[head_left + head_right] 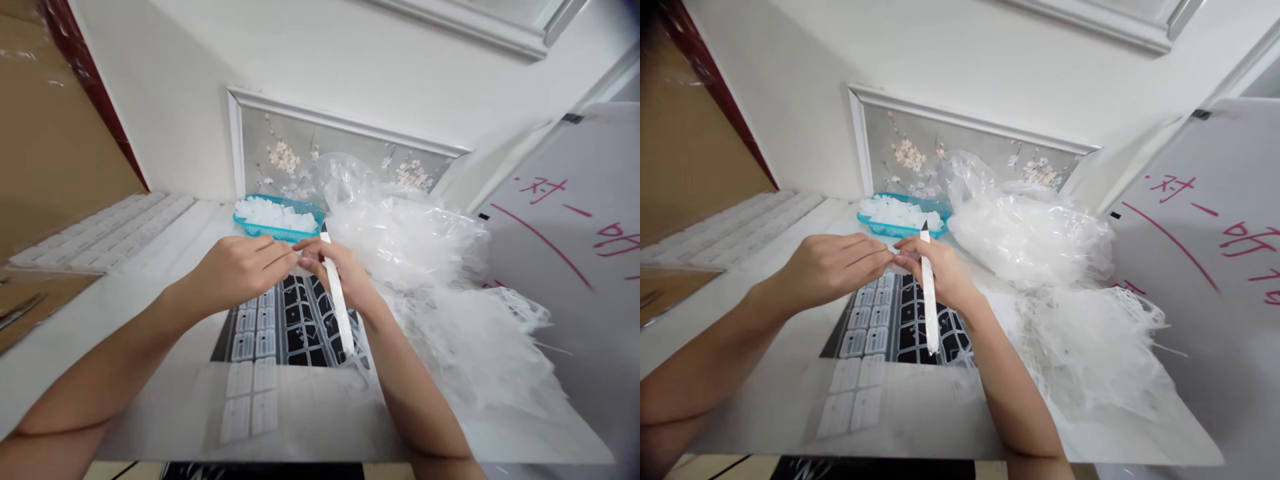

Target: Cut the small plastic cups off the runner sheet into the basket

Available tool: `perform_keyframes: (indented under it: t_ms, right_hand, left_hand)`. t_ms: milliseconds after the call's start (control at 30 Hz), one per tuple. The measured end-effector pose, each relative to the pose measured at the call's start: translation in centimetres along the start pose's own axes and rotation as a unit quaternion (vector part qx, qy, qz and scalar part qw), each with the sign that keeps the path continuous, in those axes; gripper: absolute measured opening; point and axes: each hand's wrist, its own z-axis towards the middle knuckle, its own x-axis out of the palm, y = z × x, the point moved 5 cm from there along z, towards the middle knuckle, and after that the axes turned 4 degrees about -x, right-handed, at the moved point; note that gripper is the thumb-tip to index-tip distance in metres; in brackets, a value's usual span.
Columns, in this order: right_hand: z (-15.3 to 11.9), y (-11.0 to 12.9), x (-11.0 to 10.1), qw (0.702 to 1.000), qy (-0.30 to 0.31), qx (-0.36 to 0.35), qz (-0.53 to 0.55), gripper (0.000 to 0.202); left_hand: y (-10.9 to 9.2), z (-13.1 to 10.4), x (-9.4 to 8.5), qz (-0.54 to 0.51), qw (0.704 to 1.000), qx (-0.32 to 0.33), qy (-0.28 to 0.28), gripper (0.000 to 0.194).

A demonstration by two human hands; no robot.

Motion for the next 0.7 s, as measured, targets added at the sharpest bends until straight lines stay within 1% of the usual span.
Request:
perform_keyframes:
  t_ms: [100,233,300,400,467,533,567,633,700]
  right_hand:
    - [-0.1,0.0,-0.2,1.0,-0.001,-0.002,0.014,0.009]
    - [-0.2,0.1,-0.2,0.999,0.007,-0.007,0.033,0.008]
    - [-0.2,0.5,-0.2,1.0,0.001,-0.022,0.016,0.008]
    - [-0.5,1.5,-0.5,0.998,-0.031,-0.055,-0.02,0.011]
    - [-0.7,2.3,-0.9,0.996,-0.053,-0.071,-0.032,0.012]
    - [-0.9,3.0,-1.4,0.994,-0.071,-0.076,-0.034,0.013]
    - [-0.9,3.4,-1.7,0.993,-0.078,-0.076,-0.034,0.012]
    - [-1.0,3.8,-2.2,0.993,-0.088,-0.075,-0.032,0.01]
    - [-1.0,4.0,-2.4,0.993,-0.091,-0.074,-0.022,0.008]
  left_hand:
    - [0.1,-0.2,0.8,0.034,0.998,0.025,0.051,0.012]
    - [0.4,-0.4,1.1,0.001,0.999,-0.018,0.047,0.01]
    - [0.3,-0.3,1.2,-0.026,0.998,-0.05,0.028,0.01]
    - [0.7,0.0,1.2,-0.049,0.992,-0.116,-0.027,0.01]
    - [1.8,0.3,0.9,-0.05,0.983,-0.162,-0.071,0.01]
    - [3.4,0.4,0.4,-0.055,0.97,-0.211,-0.111,0.007]
    - [4.2,0.4,0.1,-0.064,0.962,-0.237,-0.122,0.006]
    - [5.5,0.2,-0.1,-0.088,0.946,-0.287,-0.121,0.006]
    - [5.9,0.0,-0.2,-0.108,0.938,-0.311,-0.105,0.006]
